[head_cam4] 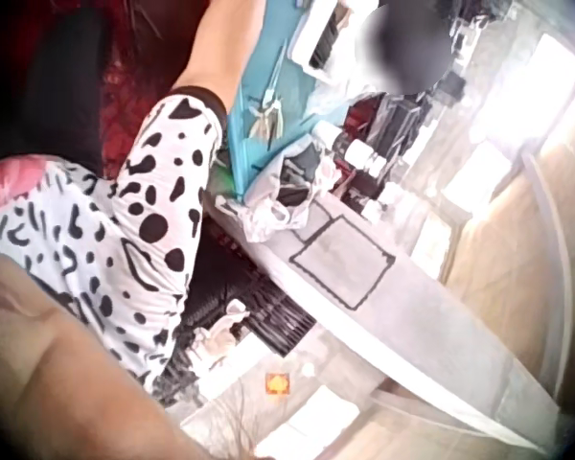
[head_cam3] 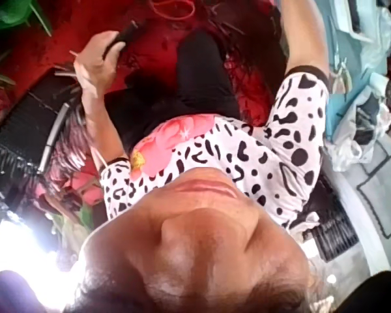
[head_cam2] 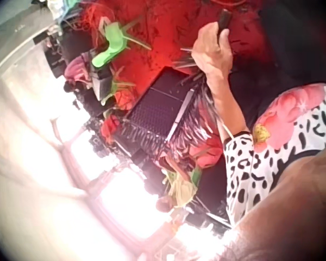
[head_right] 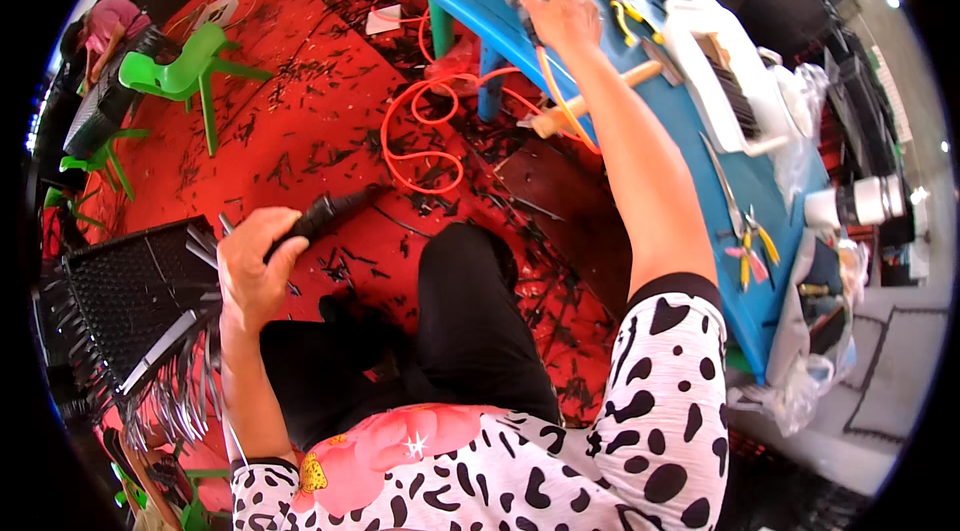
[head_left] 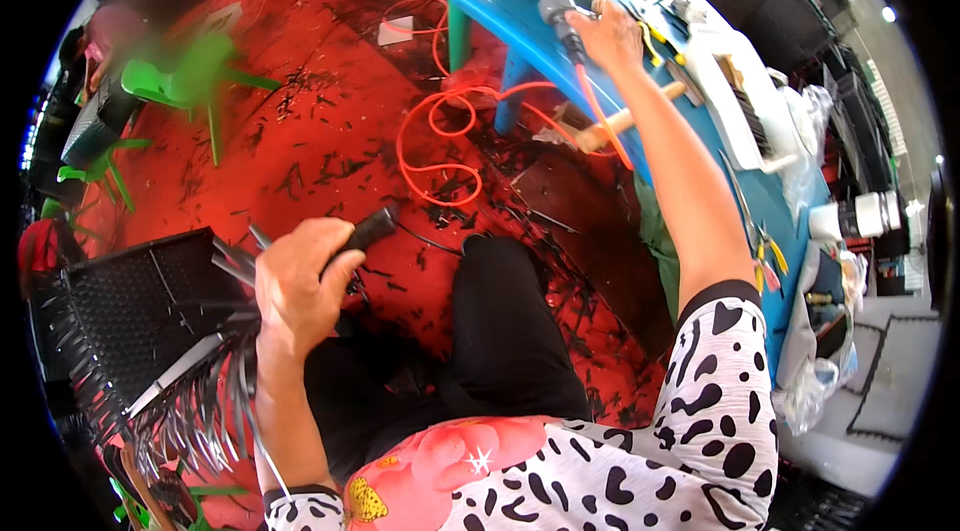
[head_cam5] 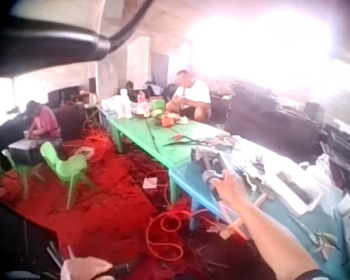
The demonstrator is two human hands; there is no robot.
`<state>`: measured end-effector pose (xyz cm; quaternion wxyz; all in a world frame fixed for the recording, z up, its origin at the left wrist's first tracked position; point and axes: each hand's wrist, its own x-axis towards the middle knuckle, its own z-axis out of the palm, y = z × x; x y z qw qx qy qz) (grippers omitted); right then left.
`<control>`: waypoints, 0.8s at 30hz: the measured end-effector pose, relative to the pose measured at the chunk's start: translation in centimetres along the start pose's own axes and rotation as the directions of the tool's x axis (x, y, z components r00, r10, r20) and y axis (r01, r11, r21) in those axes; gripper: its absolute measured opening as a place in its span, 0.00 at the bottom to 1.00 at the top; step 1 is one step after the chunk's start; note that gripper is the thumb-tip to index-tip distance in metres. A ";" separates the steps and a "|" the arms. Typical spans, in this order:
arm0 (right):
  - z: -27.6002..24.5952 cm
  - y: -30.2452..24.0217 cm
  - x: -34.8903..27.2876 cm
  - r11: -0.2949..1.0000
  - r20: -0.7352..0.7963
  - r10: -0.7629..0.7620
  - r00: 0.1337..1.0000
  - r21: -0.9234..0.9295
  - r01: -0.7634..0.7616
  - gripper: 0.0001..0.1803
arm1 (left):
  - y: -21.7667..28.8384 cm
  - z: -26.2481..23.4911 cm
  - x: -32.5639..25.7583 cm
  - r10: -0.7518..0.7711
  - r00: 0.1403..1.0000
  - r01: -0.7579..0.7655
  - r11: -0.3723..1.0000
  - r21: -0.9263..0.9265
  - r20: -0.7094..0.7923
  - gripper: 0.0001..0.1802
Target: The person constructs a woven item by trimming black plastic strips with a knife, securing them using a staple gun and hammer, and cutting excess material with shears.
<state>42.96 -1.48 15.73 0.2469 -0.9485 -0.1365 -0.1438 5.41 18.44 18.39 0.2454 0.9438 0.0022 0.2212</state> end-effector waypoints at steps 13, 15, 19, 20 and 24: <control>9.9 0.2 16.9 0.942 0.334 -0.005 0.943 -0.315 0.117 0.33 | 0.5 -0.5 0.3 -0.012 0.999 0.012 1.000 0.013 0.042 0.16; 10.1 0.6 16.1 0.933 0.343 -0.030 0.939 -0.327 0.149 0.32 | 0.0 -0.3 0.2 0.051 0.999 -0.052 0.997 0.049 0.013 0.16; 6.3 0.2 12.3 0.915 0.098 -0.395 0.913 -0.052 0.401 0.36 | -0.4 -0.4 0.4 0.037 0.999 -0.036 0.997 0.069 -0.003 0.14; 3.2 -2.2 8.9 0.931 0.166 -0.343 0.925 0.189 0.311 0.30 | -0.5 -0.4 0.2 0.010 1.000 -0.011 0.998 0.063 0.010 0.13; -7.3 -6.2 2.9 0.637 0.149 -0.464 0.873 0.741 0.212 0.18 | -0.2 0.0 0.3 -0.039 0.999 0.039 0.999 -0.003 -0.018 0.12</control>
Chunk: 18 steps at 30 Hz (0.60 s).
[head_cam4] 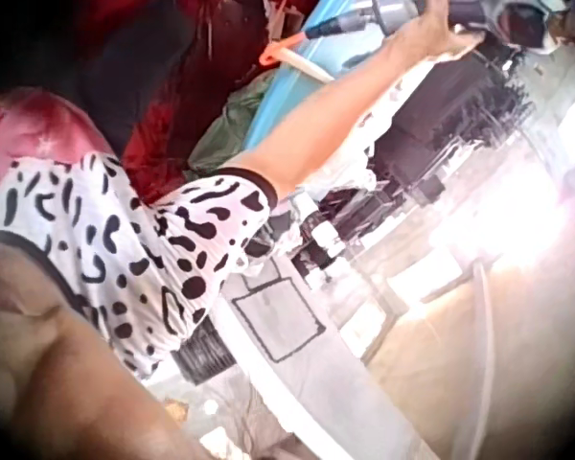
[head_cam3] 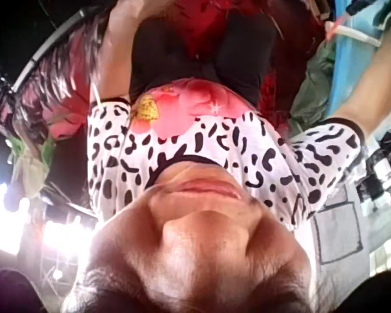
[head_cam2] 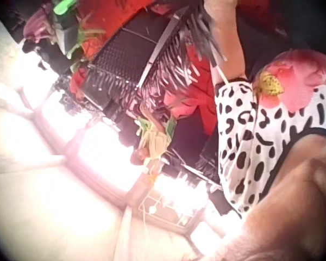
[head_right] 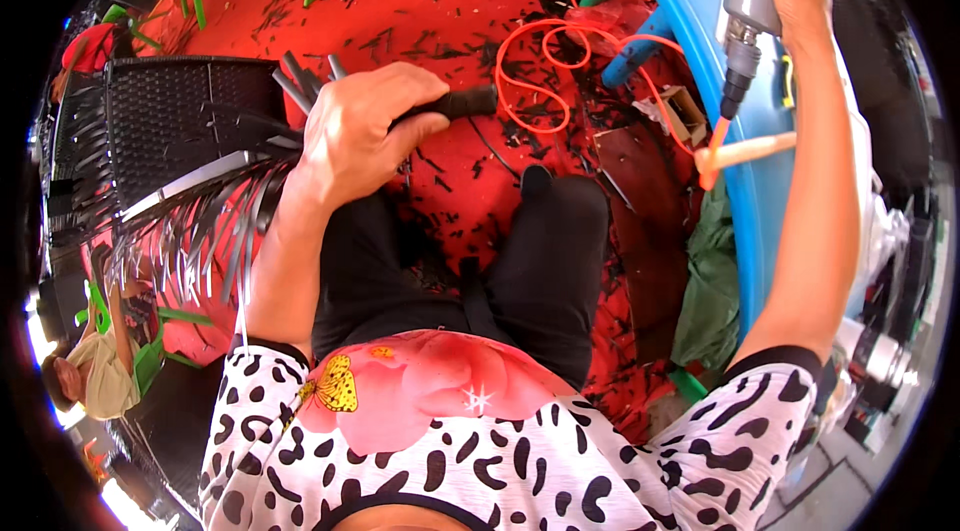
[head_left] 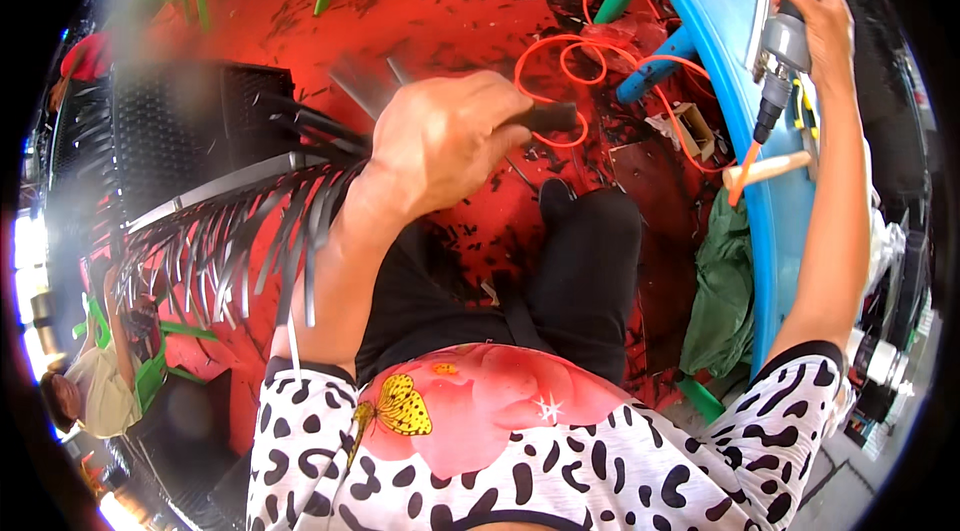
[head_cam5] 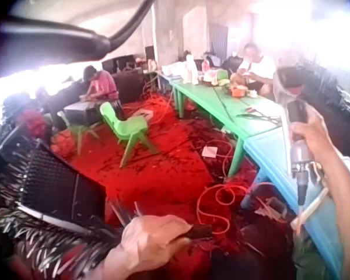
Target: The person constructs a woven item by trimming black plastic strips with a knife, securing them using a staple gun and hammer, and cutting excess material with shears.
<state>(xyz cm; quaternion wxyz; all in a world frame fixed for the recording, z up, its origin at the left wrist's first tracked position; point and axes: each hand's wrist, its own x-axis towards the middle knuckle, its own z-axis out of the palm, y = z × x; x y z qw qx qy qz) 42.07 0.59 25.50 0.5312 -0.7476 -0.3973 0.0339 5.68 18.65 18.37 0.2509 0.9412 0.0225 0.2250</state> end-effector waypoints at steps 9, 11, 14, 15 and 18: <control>3.7 -13.8 -17.1 0.936 0.179 0.029 0.983 0.341 -0.090 0.12 | -0.4 0.5 -1.7 0.018 0.999 -0.017 1.000 0.011 -0.030 0.11; 4.4 -14.4 -21.1 0.951 0.202 0.106 0.974 0.265 -0.158 0.11 | 0.3 1.1 -1.2 0.000 1.000 0.000 0.999 -0.032 0.007 0.11; 5.1 -15.3 -26.1 0.942 0.240 0.263 0.934 0.145 -0.303 0.16 | 1.3 1.4 -1.2 0.024 0.999 -0.024 1.000 -0.005 0.030 0.11; 5.6 -15.5 -27.3 0.937 0.252 0.270 0.930 0.156 -0.314 0.19 | 1.5 1.3 -1.3 0.022 0.999 -0.022 1.000 -0.010 0.030 0.11; 7.1 -16.1 -29.6 0.892 0.298 0.352 0.887 0.180 -0.415 0.22 | 1.6 1.3 -1.6 0.019 0.999 -0.018 1.000 -0.024 0.033 0.12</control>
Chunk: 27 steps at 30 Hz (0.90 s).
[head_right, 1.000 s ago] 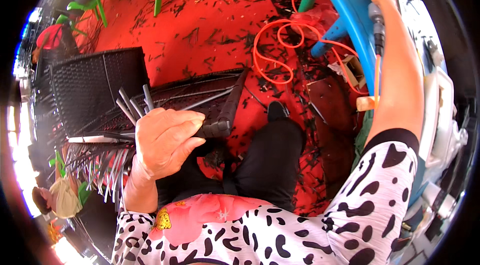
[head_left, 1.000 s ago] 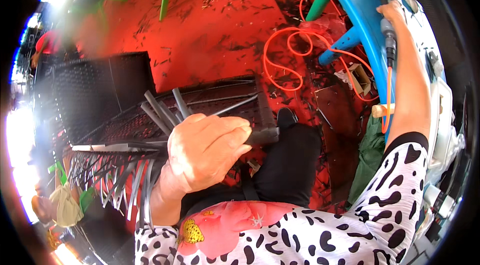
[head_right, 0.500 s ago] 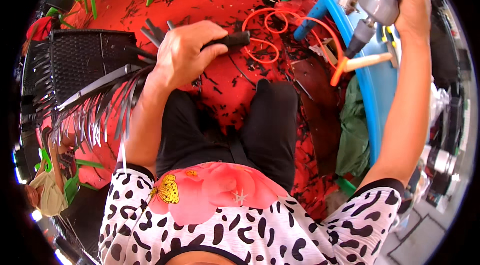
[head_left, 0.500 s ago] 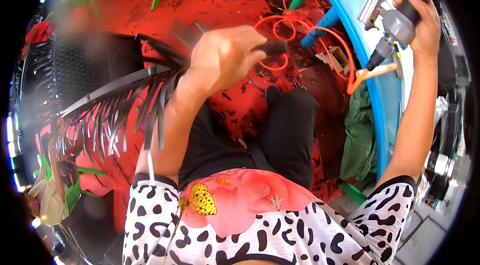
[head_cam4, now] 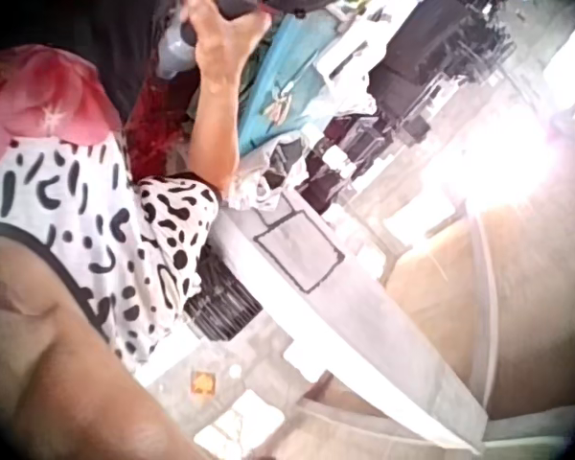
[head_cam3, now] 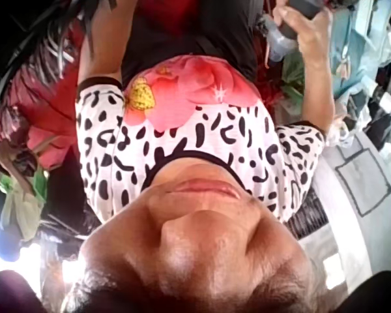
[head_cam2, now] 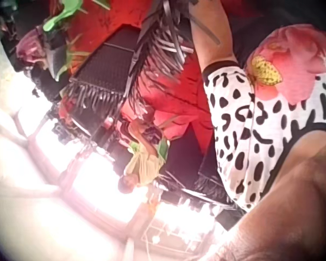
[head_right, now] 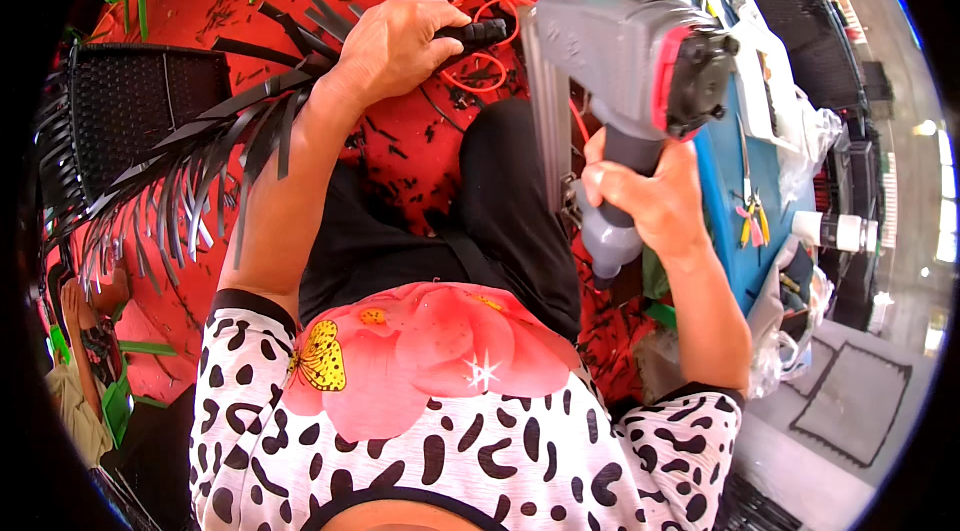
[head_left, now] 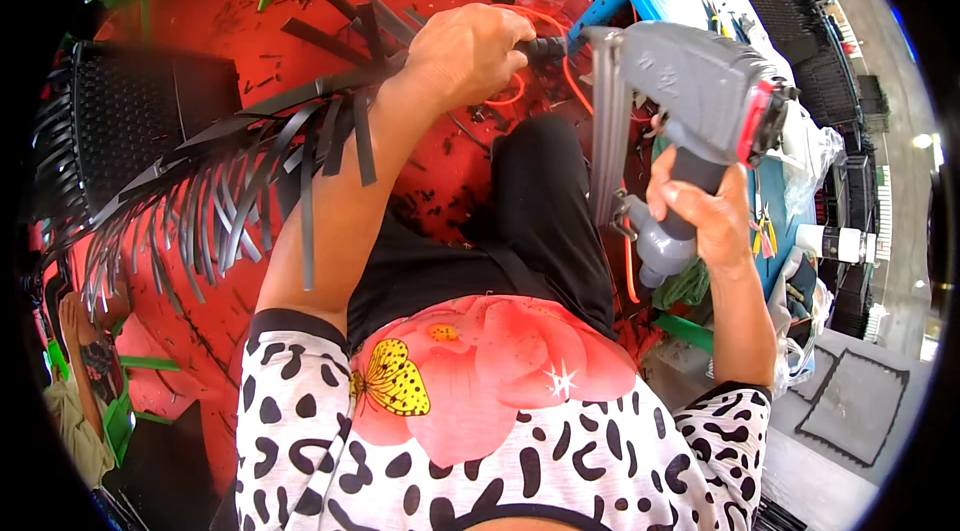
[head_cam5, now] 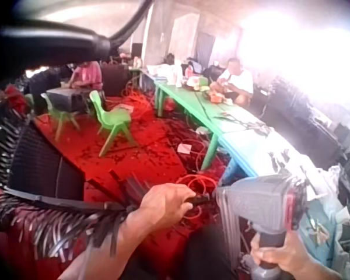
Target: The person constructs a woven item by trimming black plastic strips with a knife, securing them using a staple gun and hammer, and cutting excess material with shears.
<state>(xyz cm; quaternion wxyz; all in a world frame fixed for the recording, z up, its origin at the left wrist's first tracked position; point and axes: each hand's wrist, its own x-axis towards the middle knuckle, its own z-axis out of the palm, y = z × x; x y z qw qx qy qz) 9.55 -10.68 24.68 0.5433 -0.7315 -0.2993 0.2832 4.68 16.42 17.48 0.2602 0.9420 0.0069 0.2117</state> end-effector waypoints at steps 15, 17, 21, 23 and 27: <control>2.7 0.4 0.6 0.992 0.097 0.128 0.987 -0.020 -0.126 0.19 | -0.2 0.0 0.3 0.012 0.999 -0.013 1.000 0.021 0.034 0.11; 3.2 -0.1 0.6 0.995 0.042 0.074 0.996 0.070 -0.077 0.04 | -0.2 0.0 0.1 0.039 0.999 -0.039 0.999 0.003 -0.006 0.10; 3.3 -0.1 0.6 0.993 0.045 0.083 0.996 0.076 -0.086 0.04 | -0.3 0.2 0.0 0.040 0.999 -0.040 0.999 0.002 -0.013 0.10; 3.3 -0.1 0.6 0.994 0.036 0.090 0.995 0.053 -0.092 0.03 | -0.3 0.2 0.0 0.044 0.999 -0.044 0.998 0.041 -0.014 0.11; 3.5 0.1 0.4 0.995 0.042 0.089 0.995 0.045 -0.090 0.06 | -0.1 -0.1 -0.3 0.036 0.999 -0.035 0.999 0.016 -0.036 0.10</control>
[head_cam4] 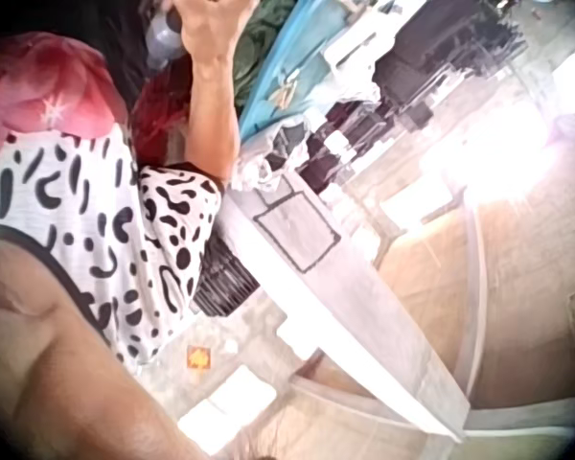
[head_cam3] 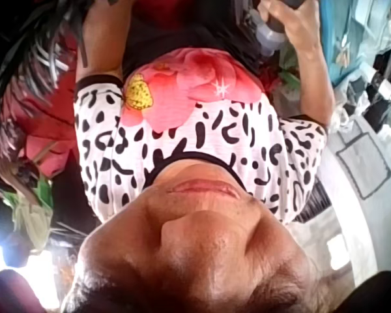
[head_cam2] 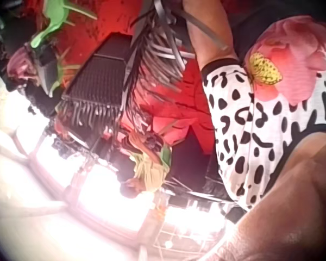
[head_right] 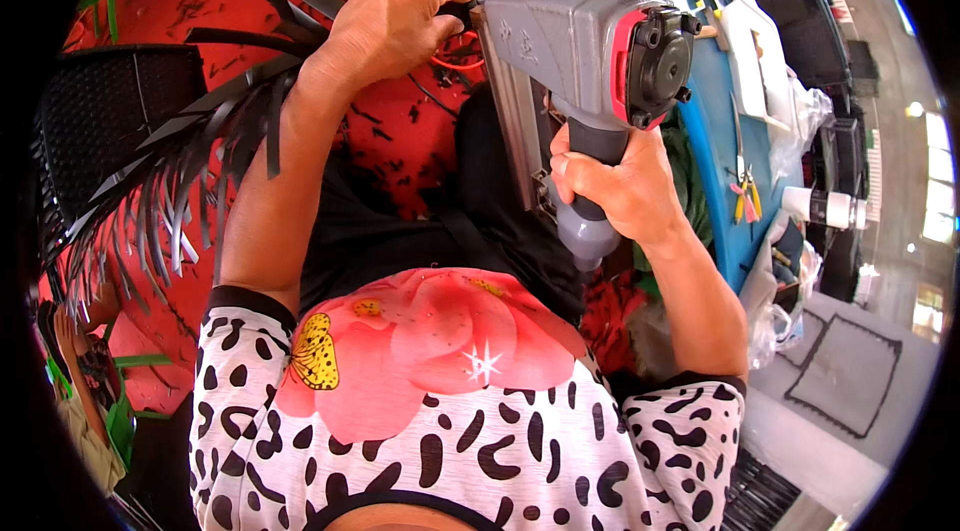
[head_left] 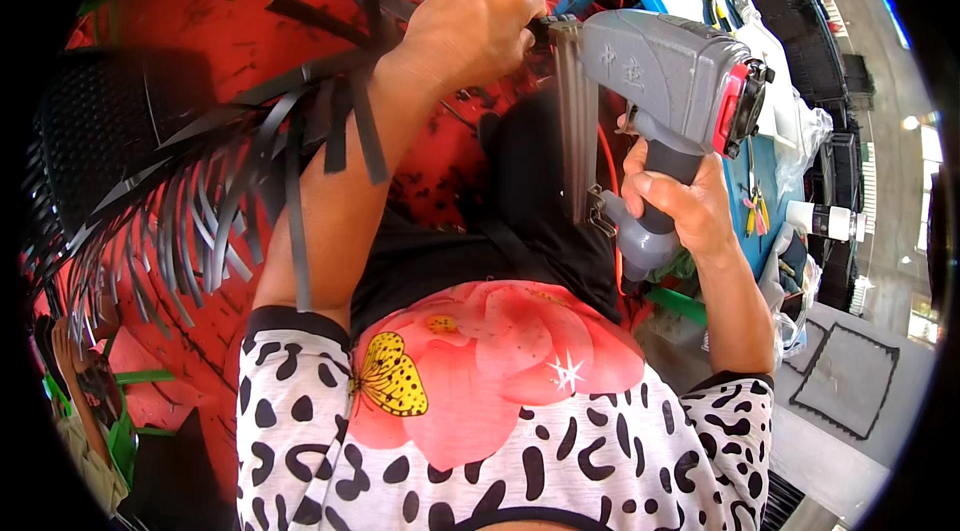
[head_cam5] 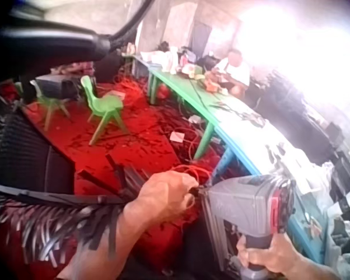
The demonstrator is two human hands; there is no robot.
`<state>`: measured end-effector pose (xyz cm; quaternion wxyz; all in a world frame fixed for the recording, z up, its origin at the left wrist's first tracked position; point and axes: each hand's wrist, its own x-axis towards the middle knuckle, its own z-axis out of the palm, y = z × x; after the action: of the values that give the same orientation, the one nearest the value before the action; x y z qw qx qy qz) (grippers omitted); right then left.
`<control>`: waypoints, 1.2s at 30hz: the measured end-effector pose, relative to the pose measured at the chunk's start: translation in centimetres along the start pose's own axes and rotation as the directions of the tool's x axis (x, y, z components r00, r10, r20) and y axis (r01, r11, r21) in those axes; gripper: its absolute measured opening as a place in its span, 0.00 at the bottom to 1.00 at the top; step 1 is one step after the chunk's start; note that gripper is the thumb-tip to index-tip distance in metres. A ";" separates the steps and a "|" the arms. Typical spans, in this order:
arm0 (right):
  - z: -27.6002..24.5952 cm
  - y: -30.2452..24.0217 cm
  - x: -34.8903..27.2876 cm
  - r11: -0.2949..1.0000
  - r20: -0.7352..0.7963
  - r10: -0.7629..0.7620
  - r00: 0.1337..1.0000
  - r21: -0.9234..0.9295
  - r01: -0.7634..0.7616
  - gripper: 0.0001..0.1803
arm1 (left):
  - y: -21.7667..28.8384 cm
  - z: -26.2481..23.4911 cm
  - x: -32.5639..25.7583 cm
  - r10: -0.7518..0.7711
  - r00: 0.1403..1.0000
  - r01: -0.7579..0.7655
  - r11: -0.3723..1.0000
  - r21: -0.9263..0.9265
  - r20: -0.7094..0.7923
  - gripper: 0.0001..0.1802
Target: The person constructs a woven item by trimming black plastic strips with a knife, securing them using a staple gun and hammer, and cutting excess material with shears.
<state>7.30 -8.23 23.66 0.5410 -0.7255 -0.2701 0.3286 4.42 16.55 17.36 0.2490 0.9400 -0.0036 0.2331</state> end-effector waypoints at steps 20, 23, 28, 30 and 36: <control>-2.3 -0.3 1.2 0.995 -0.032 -0.100 0.995 -0.009 0.100 0.11 | 0.3 -1.4 1.2 -0.131 0.981 0.142 0.988 -0.068 0.143 0.24; -5.1 -0.6 0.4 0.980 -0.149 -0.163 0.975 0.091 0.178 0.10 | 0.6 -1.2 1.1 -0.132 0.981 0.147 0.984 -0.099 0.142 0.27; -9.6 0.9 0.4 0.945 -0.349 -0.152 0.925 0.221 0.240 0.08 | -1.7 0.5 1.0 -0.010 1.000 0.011 0.994 -0.110 0.011 0.30; -11.1 2.4 0.6 0.956 -0.497 -0.074 0.865 0.211 0.203 0.08 | -1.8 0.4 0.9 -0.032 0.999 0.035 0.995 -0.098 0.024 0.29; -19.0 9.0 0.8 0.992 -0.662 0.007 0.750 0.099 0.078 0.09 | -1.6 -0.5 1.4 -0.058 0.998 0.062 0.992 -0.108 0.040 0.26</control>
<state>22.76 -21.64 18.58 0.6504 -0.7555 -0.0551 0.0565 5.67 18.39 17.63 0.3069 0.9288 0.0072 0.2078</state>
